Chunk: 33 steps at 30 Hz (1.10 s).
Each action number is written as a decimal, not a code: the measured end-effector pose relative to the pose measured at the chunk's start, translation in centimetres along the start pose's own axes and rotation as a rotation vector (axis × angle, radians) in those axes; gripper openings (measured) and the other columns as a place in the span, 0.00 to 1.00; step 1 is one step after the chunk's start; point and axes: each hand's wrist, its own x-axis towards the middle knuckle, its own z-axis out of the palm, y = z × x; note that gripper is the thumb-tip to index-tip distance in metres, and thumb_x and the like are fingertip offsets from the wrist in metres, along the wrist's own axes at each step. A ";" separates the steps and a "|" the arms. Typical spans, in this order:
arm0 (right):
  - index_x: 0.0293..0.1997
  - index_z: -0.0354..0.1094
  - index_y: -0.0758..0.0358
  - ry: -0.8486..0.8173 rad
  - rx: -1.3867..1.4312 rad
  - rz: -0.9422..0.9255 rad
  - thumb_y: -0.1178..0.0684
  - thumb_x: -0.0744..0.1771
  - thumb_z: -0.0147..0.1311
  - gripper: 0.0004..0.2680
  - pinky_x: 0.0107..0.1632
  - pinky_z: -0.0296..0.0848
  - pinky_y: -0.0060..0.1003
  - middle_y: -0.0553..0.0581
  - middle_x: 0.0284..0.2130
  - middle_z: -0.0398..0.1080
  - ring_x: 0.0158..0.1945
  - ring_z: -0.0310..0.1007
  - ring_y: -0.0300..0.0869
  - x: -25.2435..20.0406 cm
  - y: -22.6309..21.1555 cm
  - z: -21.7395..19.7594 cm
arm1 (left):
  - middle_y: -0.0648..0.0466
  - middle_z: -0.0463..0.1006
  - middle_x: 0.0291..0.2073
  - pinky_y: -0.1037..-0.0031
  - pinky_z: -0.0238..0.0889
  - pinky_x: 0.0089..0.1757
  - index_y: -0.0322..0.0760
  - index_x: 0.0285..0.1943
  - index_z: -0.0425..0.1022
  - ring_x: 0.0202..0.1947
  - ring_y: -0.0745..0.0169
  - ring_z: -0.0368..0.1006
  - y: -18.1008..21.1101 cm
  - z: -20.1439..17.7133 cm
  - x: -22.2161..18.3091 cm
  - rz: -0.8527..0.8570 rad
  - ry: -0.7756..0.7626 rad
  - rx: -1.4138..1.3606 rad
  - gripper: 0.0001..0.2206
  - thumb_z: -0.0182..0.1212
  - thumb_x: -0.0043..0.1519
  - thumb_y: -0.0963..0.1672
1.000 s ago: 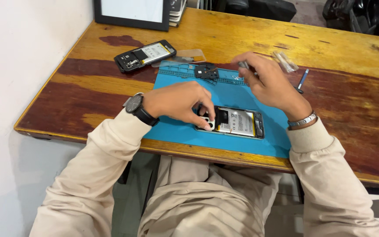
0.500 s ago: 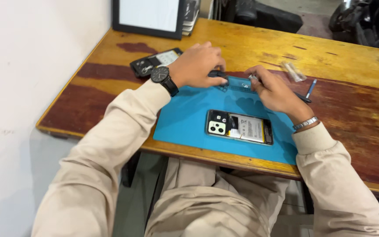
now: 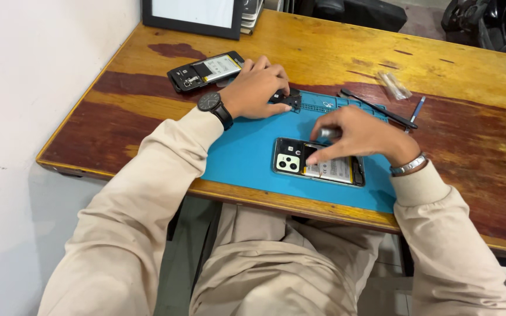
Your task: The person uses a screwdriver to remove screws from a disassembled smartphone placed on a blue mat. They place the screws on the mat and then position a camera module over the phone's internal components.
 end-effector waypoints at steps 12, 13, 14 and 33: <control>0.38 0.79 0.64 0.074 -0.059 0.123 0.38 0.64 0.60 0.17 0.32 0.72 0.41 0.61 0.24 0.77 0.27 0.75 0.47 -0.3 0.6 -0.4 | 0.57 0.79 0.45 0.57 0.51 0.54 0.44 0.36 0.82 0.52 0.52 0.66 1.1 -2.0 0.4 0.010 -0.042 -0.097 0.18 0.73 0.53 0.56; 0.37 0.79 0.65 0.075 -0.051 0.103 0.39 0.66 0.59 0.16 0.32 0.71 0.41 0.62 0.23 0.76 0.26 0.73 0.47 -0.3 0.4 -0.3 | 0.57 0.79 0.46 0.57 0.51 0.54 0.44 0.34 0.82 0.52 0.52 0.66 1.1 -2.4 0.5 0.003 -0.054 -0.123 0.17 0.74 0.52 0.56; 0.36 0.79 0.65 0.076 -0.042 0.083 0.40 0.67 0.58 0.16 0.32 0.70 0.42 0.62 0.22 0.75 0.25 0.71 0.47 -0.4 0.1 -0.3 | 0.56 0.79 0.46 0.57 0.53 0.53 0.44 0.33 0.83 0.52 0.51 0.66 1.1 -2.7 0.6 0.027 -0.035 -0.132 0.17 0.74 0.52 0.56; 0.42 0.76 0.68 0.073 -0.188 -0.164 0.33 0.50 0.73 0.28 0.41 0.74 0.46 0.64 0.36 0.76 0.40 0.76 0.55 -1.4 -3.5 0.2 | 0.49 0.79 0.38 0.59 0.68 0.47 0.36 0.33 0.84 0.44 0.49 0.74 -2.7 -6.6 -1.3 -0.011 0.127 -0.113 0.18 0.78 0.55 0.54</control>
